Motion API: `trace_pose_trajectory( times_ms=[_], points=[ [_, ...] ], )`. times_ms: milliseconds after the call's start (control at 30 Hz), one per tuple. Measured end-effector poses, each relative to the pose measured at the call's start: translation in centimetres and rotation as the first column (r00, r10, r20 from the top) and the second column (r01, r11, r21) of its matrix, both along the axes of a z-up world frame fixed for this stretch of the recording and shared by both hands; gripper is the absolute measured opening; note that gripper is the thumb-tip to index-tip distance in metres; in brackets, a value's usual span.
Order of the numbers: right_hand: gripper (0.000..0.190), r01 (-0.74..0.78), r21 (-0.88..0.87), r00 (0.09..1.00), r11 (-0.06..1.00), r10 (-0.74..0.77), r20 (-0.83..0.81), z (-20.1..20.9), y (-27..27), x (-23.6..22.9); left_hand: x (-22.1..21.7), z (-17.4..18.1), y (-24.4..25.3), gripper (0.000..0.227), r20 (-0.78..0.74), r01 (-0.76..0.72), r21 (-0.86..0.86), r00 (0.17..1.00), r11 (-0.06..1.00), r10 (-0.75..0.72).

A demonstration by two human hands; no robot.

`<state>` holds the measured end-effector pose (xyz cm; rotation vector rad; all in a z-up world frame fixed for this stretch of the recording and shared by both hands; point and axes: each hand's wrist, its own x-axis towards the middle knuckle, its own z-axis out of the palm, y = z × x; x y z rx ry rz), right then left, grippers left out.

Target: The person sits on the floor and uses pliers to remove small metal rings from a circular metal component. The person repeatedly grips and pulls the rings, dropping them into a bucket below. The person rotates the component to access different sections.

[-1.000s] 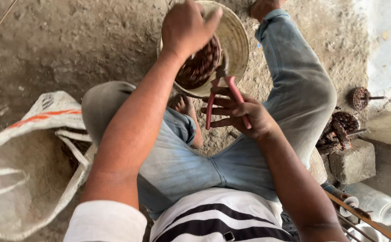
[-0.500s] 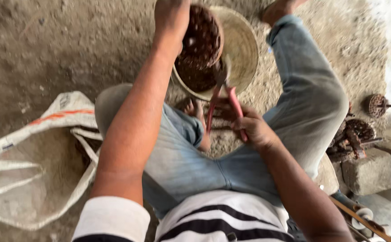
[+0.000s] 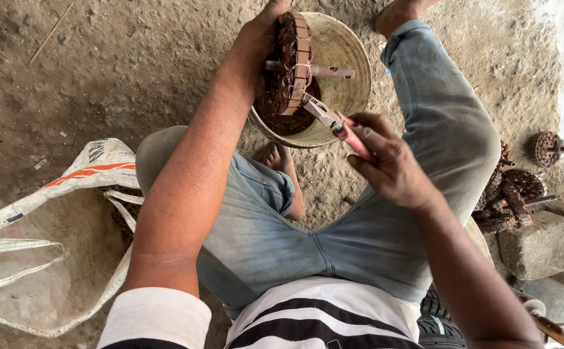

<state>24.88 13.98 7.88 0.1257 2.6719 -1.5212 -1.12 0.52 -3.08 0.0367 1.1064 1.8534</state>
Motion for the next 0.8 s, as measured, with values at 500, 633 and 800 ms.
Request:
trace_pose_trajectory(
  times_ms=[500, 633, 800],
  points=[
    [0.045, -0.157, 0.147, 0.987, 0.976, 0.152, 0.045, 2.4, 3.1, -0.4, 1.8, -1.7, 1.6, 0.123, 0.026, 0.069, -0.256, 0.998, 0.964, -0.065],
    [0.045, -0.105, 0.003, 0.98, 0.994, 0.103, 0.172, 2.2, 3.1, 0.0, 2.0, -1.8, 1.8, 0.085, 0.159, 0.059, 0.059, 0.985, 0.996, -0.068],
    [0.042, -0.02, 0.002, 1.0, 1.0, 0.02, 0.017, 2.2, 0.6, 0.5, 2.4, 0.4, 0.9, 0.069, -0.042, 0.1, 0.151, 0.995, 0.983, -0.095]
  ],
)
